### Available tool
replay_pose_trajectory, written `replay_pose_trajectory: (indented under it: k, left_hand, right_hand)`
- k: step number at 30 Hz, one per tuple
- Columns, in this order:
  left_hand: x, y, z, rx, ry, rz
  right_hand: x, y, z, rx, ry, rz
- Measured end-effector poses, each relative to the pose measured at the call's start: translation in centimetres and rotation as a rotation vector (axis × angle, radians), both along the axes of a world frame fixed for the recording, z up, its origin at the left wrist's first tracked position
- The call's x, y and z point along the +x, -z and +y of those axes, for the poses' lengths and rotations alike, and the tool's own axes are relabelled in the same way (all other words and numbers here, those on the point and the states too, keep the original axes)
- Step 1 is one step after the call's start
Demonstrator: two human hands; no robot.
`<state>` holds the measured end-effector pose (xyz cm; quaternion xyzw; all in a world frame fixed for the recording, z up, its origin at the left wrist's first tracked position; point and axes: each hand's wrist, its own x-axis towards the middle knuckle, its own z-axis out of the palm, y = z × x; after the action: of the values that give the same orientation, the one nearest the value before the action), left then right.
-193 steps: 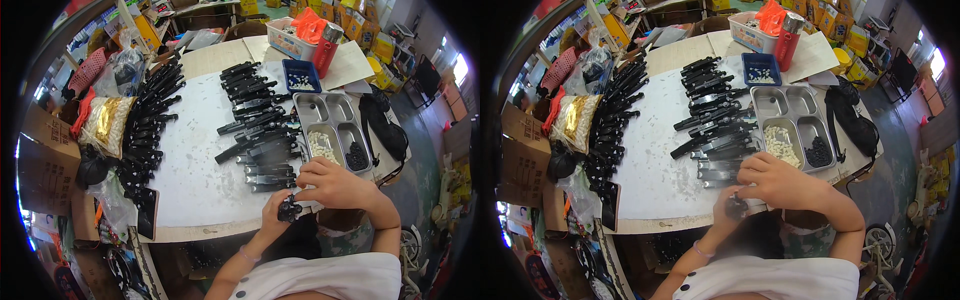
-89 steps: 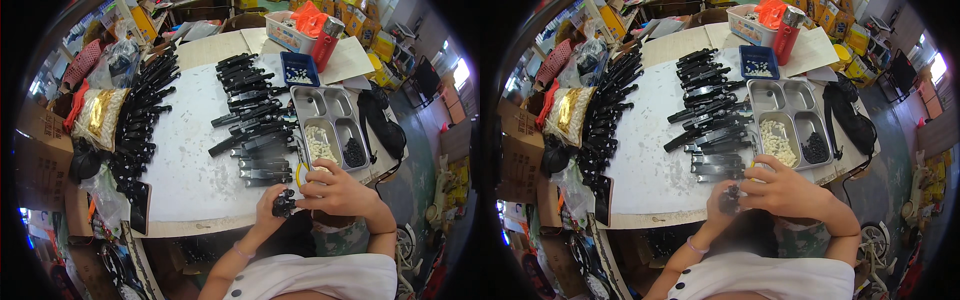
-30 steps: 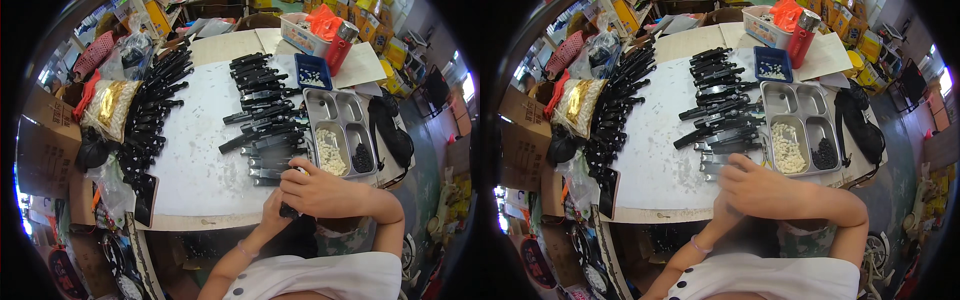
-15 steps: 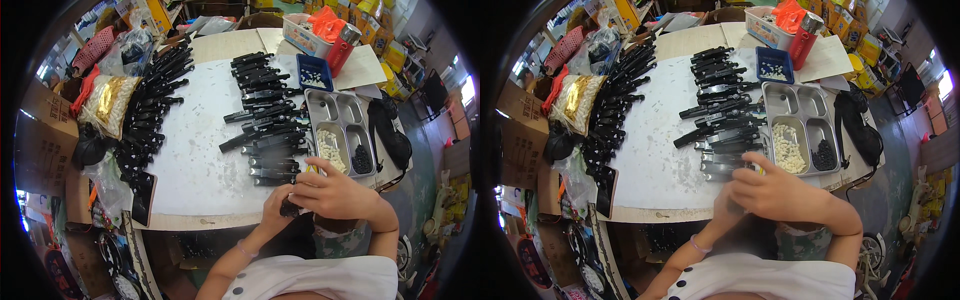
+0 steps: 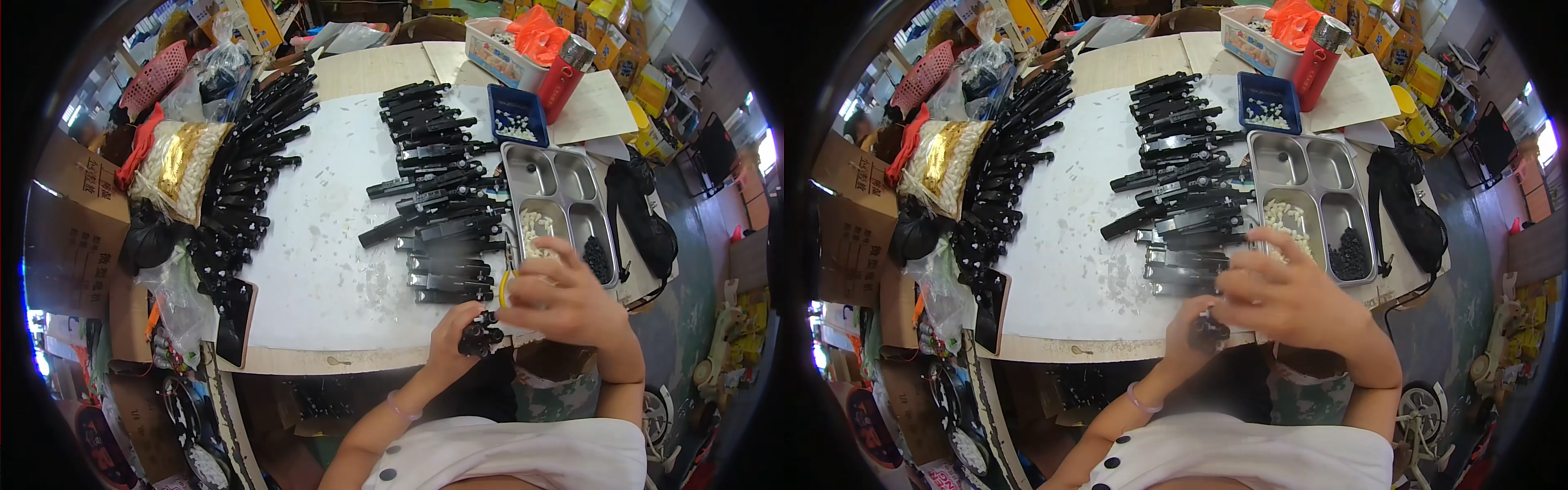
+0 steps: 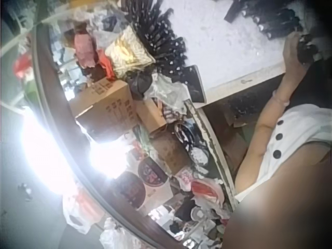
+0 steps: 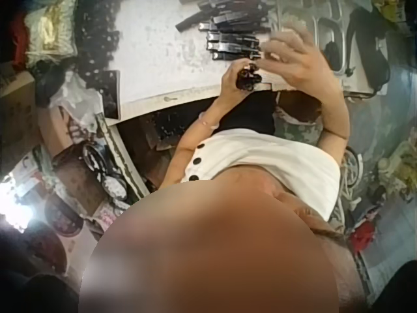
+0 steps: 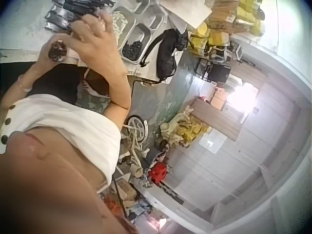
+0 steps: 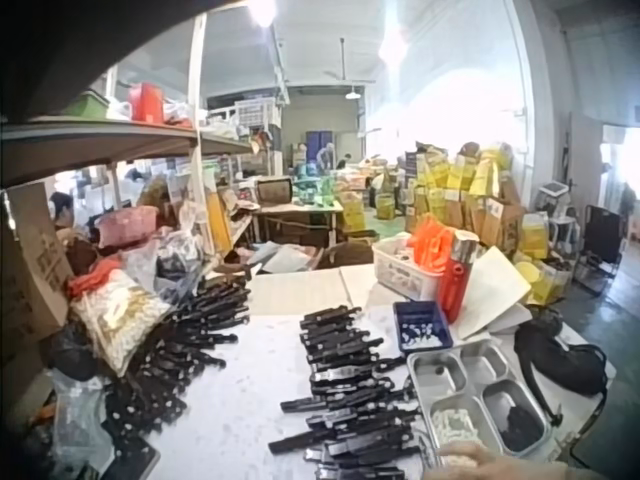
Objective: Assembling flashlight components at a workbench.
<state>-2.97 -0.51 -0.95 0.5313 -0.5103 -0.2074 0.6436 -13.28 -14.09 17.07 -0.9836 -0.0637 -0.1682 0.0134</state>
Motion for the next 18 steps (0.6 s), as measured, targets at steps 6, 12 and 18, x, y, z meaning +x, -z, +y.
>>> replay_pose_trajectory:
  k: [6,12,18]
  left_hand:
    - [0.6,-1.3,0.2,0.03,0.01,-0.017]
    - [0.5,-0.1,0.1,-0.026,-0.01,-0.123]
    - [0.4,-0.5,0.0,-0.018,-0.008,-0.127]
  right_hand:
    - [-5.3,0.5,-5.8,-0.063,0.553,-0.264]
    - [-11.0,7.3,-10.5,-0.039,0.823,0.097]
    - [-12.1,9.4,-11.0,-0.026,0.799,0.25]
